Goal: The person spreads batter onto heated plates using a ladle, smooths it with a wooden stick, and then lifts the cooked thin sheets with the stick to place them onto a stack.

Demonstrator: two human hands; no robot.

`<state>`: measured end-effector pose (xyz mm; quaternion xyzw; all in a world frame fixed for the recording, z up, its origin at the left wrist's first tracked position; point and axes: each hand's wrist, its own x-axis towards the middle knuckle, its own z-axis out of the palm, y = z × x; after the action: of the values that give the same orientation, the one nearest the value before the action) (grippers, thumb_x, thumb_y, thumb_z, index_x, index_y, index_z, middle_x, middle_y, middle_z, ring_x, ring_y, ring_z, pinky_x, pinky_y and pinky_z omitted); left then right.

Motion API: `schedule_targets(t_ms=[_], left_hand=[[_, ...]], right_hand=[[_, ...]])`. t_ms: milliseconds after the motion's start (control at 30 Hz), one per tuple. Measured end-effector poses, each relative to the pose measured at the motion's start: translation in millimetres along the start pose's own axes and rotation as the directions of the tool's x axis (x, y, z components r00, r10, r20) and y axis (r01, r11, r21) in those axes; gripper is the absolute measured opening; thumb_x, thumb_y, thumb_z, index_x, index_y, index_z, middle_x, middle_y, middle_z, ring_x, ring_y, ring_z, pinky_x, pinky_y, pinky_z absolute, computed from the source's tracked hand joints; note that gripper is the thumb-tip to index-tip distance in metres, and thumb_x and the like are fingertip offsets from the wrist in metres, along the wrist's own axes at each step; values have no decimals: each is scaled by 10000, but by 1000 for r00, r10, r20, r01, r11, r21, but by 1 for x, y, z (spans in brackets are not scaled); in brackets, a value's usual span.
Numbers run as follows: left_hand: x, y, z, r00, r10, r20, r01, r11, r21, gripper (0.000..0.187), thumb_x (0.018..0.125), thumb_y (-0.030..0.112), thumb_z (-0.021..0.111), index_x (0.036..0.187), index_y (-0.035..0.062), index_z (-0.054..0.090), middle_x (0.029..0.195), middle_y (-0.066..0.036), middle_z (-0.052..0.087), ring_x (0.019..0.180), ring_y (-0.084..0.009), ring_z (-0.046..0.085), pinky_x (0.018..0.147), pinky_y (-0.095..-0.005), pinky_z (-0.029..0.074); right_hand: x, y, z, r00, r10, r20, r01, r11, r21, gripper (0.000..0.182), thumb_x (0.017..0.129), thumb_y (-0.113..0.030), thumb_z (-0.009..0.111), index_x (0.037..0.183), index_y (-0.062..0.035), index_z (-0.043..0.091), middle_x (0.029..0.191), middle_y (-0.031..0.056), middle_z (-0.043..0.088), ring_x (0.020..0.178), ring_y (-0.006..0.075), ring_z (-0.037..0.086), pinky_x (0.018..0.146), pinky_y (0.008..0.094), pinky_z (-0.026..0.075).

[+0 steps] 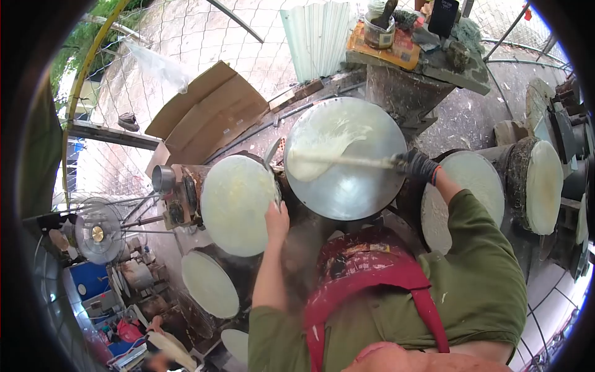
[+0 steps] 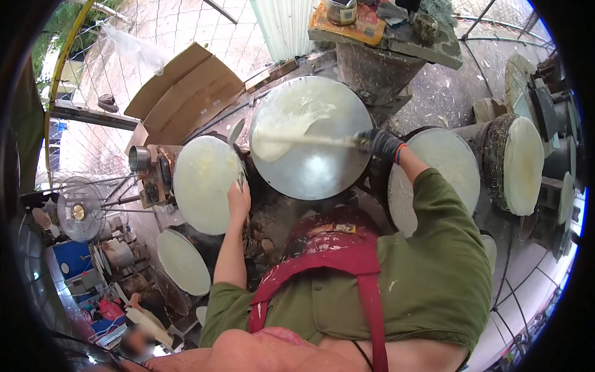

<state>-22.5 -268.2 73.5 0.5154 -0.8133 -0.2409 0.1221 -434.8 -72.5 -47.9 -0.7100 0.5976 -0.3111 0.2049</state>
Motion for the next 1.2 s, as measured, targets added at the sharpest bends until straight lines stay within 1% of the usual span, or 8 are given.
schedule_targets(t_ms=[33, 167, 467, 700, 800, 833, 900, 1200], left_hand=[[10, 0, 4, 999, 7, 40, -9, 998, 67, 235, 873, 192, 505, 869, -42, 490, 776, -276, 580, 759, -458, 559, 651, -486, 444], [15, 3, 4, 984, 4, 180, -54, 961, 271, 179, 877, 176, 479, 879, -2, 466, 736, -256, 583, 722, -445, 573, 645, -515, 451], [-114, -12, -30, 911, -140, 388, -31, 915, 401, 158, 873, 177, 462, 929, 36, 418, 702, -253, 580, 691, -450, 579, 613, -538, 453], [-124, -38, -38, 777, 183, 602, -163, 983, -89, 248, 891, 226, 460, 974, -5, 493, 821, -269, 604, 824, -440, 583, 667, -511, 440], [-110, -28, -86, 901, 145, 408, 3, 940, -342, 207, 869, 187, 546, 979, 11, 539, 762, -212, 597, 672, -331, 589, 640, -397, 457], [-107, -42, -91, 941, 217, 259, -103, 915, -389, 147, 870, 138, 553, 924, 1, 545, 711, -140, 573, 611, -196, 527, 598, -317, 438], [-103, -87, -99, 965, 139, 221, 6, 834, -552, 140, 900, 152, 528, 957, 24, 532, 696, -35, 535, 559, -85, 467, 497, -232, 391], [-136, -138, -125, 955, -33, 294, 216, 755, -619, 136, 893, 114, 512, 908, -18, 543, 730, -24, 524, 656, -70, 471, 582, -235, 402]], right_hand=[[0, 9, -5, 802, 569, 181, -580, 670, 462, 345, 859, -340, 562, 1097, -94, 603, 943, 147, 645, 798, 306, 616, 733, 358, 478], [38, -1, -6, 907, 422, 15, -421, 907, -17, 343, 823, -316, 617, 1066, -73, 616, 857, 147, 652, 728, 235, 603, 707, 339, 474], [-4, -87, -10, 779, 357, 515, -543, 795, 270, 340, 800, -280, 623, 1102, -124, 609, 660, 34, 566, 635, 104, 568, 523, 275, 462], [-52, -234, 69, 673, 519, 527, -384, -365, 848, 349, 817, -253, 607, 1138, -128, 552, 731, 3, 584, 615, 83, 564, 526, 211, 465], [8, -256, 159, 725, 598, 341, -90, -408, 908, 362, 825, -271, 596, 1147, -119, 535, 853, 65, 618, 733, 170, 615, 656, 288, 516], [34, -261, 188, 730, 683, 30, -415, 406, 814, 361, 838, -293, 578, 1144, -106, 538, 878, 99, 622, 777, 227, 613, 705, 329, 506], [98, -267, 252, 739, 640, -212, -626, 768, 135, 353, 861, -332, 545, 1107, -79, 554, 901, 154, 624, 819, 326, 605, 763, 401, 483], [41, -267, 236, 18, 1000, -19, -566, 25, 824, 321, 839, -377, 542, 982, -92, 577, 853, 158, 639, 779, 319, 613, 670, 411, 477]])
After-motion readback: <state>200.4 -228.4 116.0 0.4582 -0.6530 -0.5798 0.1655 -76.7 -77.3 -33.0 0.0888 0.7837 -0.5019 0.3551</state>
